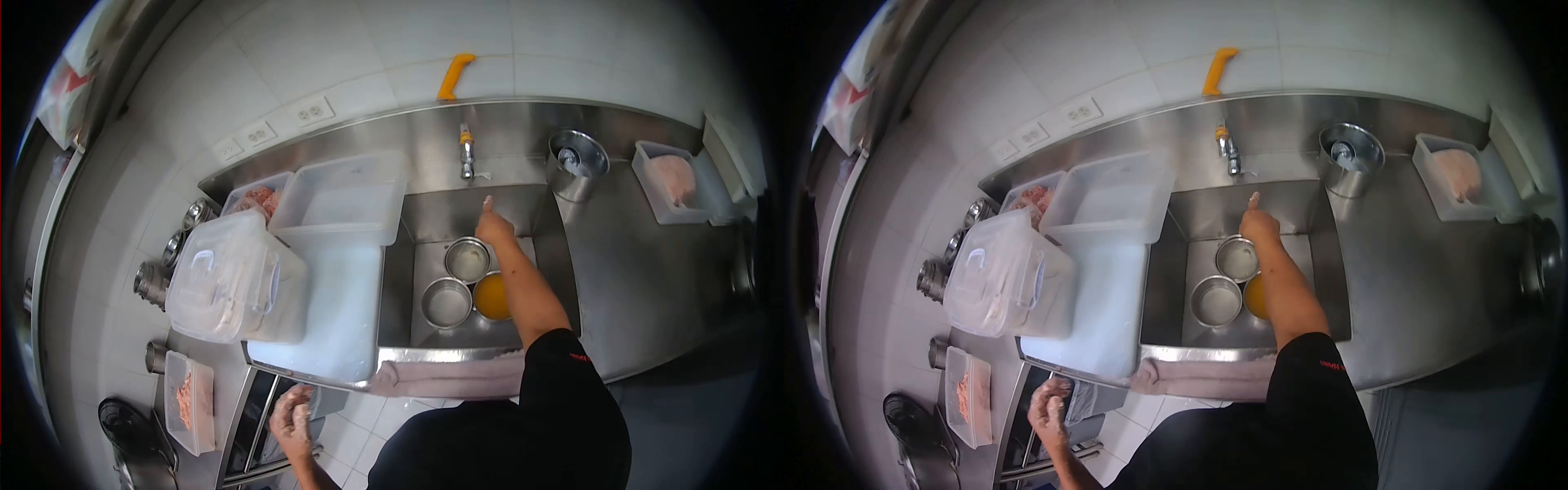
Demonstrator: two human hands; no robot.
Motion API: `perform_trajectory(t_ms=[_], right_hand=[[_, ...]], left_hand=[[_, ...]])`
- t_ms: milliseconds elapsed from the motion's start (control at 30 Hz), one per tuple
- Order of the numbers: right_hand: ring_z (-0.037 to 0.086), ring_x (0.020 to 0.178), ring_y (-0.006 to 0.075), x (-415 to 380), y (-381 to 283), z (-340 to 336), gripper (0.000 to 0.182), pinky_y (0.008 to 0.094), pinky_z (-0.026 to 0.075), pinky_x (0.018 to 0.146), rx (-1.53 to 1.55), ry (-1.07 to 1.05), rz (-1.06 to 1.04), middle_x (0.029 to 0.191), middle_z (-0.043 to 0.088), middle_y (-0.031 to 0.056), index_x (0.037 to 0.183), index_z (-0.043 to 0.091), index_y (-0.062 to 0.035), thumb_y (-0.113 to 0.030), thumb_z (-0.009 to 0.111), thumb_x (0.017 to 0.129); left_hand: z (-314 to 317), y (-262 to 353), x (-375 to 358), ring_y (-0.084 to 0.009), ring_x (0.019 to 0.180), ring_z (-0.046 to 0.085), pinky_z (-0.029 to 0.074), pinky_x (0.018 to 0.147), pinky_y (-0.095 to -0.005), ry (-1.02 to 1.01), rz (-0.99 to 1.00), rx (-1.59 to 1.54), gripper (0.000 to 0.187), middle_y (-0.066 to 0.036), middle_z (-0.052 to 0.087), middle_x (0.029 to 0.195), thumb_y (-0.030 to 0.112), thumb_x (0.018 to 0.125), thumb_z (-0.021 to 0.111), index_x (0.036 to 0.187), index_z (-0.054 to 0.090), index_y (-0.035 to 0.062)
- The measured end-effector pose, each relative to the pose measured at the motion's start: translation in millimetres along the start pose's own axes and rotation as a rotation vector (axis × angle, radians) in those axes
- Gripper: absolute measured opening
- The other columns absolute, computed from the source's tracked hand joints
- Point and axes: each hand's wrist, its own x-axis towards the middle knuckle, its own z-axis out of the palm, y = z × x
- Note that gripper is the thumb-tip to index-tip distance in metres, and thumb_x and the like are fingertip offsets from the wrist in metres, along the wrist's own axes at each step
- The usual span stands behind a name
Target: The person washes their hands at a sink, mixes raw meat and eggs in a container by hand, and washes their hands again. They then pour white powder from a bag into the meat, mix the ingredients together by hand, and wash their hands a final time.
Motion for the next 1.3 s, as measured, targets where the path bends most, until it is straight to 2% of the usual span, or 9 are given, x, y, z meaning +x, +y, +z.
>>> perform_trajectory(t_ms=[467,667,800,867,1000,1067,1133,1200,1300], right_hand=[[0.07,0.101,0.0303,102,4,-15,0.088,0.0394,0.056,0.083,-0.283,0.163,-0.138,0.112,0.07,0.02,0.15,-0.001,0.0134,-0.013,0.055,0.088],[0.072,0.092,0.0312,96,-11,-41,0.09,0.0448,0.059,0.071,-0.254,0.171,-0.112,0.107,0.071,0.0185,0.151,-0.007,0.0089,-0.016,0.055,0.09],[0.072,0.092,0.0338,81,-7,-57,0.088,0.046,0.057,0.076,-0.226,0.184,-0.162,0.107,0.071,0.0219,0.152,0.003,0.0096,-0.015,0.057,0.088],[0.071,0.094,0.0353,46,-4,-58,0.087,0.0474,0.056,0.081,-0.155,0.241,-0.219,0.107,0.07,0.0241,0.152,0.007,0.0083,-0.015,0.059,0.087],[0.067,0.097,0.0378,-11,-2,-45,0.042,0.0464,0.052,0.086,0.108,0.024,-0.412,0.108,0.07,0.0184,0.128,0.059,-0.0094,-0.027,0.06,0.09],[0.066,0.097,0.0383,-12,-6,-14,0.034,0.0456,0.052,0.085,0.372,-0.113,-0.346,0.109,0.07,0.0161,0.117,0.063,-0.0089,-0.029,0.061,0.089],[0.066,0.097,0.0388,2,-5,27,0.032,0.0451,0.052,0.085,0.485,-0.079,-0.374,0.11,0.069,0.0154,0.112,0.065,-0.0084,-0.03,0.061,0.09],[0.065,0.099,0.0392,20,2,70,0.033,0.0448,0.051,0.086,0.457,0.115,-0.52,0.11,0.069,0.0164,0.115,0.064,-0.0079,-0.031,0.06,0.092],[0.068,0.1,0.0337,-17,-10,56,0.045,0.0414,0.05,0.087,0.776,0.323,-0.208,0.104,0.071,0.0176,0.116,0.063,-0.0033,-0.042,0.044,0.102]], left_hand=[[109,15,27,-0.0221,0.094,0.067,0.051,0.085,-0.0337,-0.241,-0.117,-0.02,0.031,-0.016,0.072,0.103,0.014,0.085,0.074,0.11,0.068,-0.0028],[115,2,28,-0.0232,0.097,0.067,0.052,0.087,-0.0349,-0.337,-0.129,-0.029,0.035,-0.016,0.071,0.107,0.009,0.086,0.072,0.118,0.064,-0.002],[147,-6,52,-0.024,0.107,0.065,0.05,0.095,-0.0367,-0.51,-0.175,-0.047,0.038,-0.015,0.067,0.117,0.012,0.093,0.066,0.127,0.058,-0.0044],[183,-3,69,-0.024,0.111,0.064,0.049,0.098,-0.0367,-0.579,-0.368,-0.011,0.041,-0.015,0.064,0.123,0.01,0.095,0.064,0.132,0.053,-0.0047],[265,-59,98,-0.0134,0.104,0.063,0.052,0.085,-0.0293,-0.709,-0.395,-0.09,0.05,-0.007,0.067,0.11,0.024,0.096,0.065,0.14,0.05,0.0053],[328,-78,126,-0.0203,0.114,0.061,0.049,0.097,-0.0363,-0.709,-0.751,-0.192,0.053,-0.01,0.059,0.131,0.022,0.1,0.057,0.146,0.039,0.0019],[368,-101,139,-0.02,0.111,0.062,0.049,0.095,-0.0377,-0.633,-0.847,-0.312,0.047,-0.009,0.061,0.128,0.021,0.1,0.055,0.143,0.042,0.0042],[407,-174,140,-0.0117,0.087,0.065,0.053,0.071,-0.0297,-0.613,-0.871,-0.63,0.028,-0.003,0.066,0.101,0.02,0.098,0.055,0.123,0.059,0.0098],[443,-187,154,-0.0188,0.1,0.062,0.049,0.085,-0.0321,-0.626,-0.624,-0.368,0.031,-0.006,0.065,0.11,0.021,0.099,0.054,0.127,0.056,0.0086]])
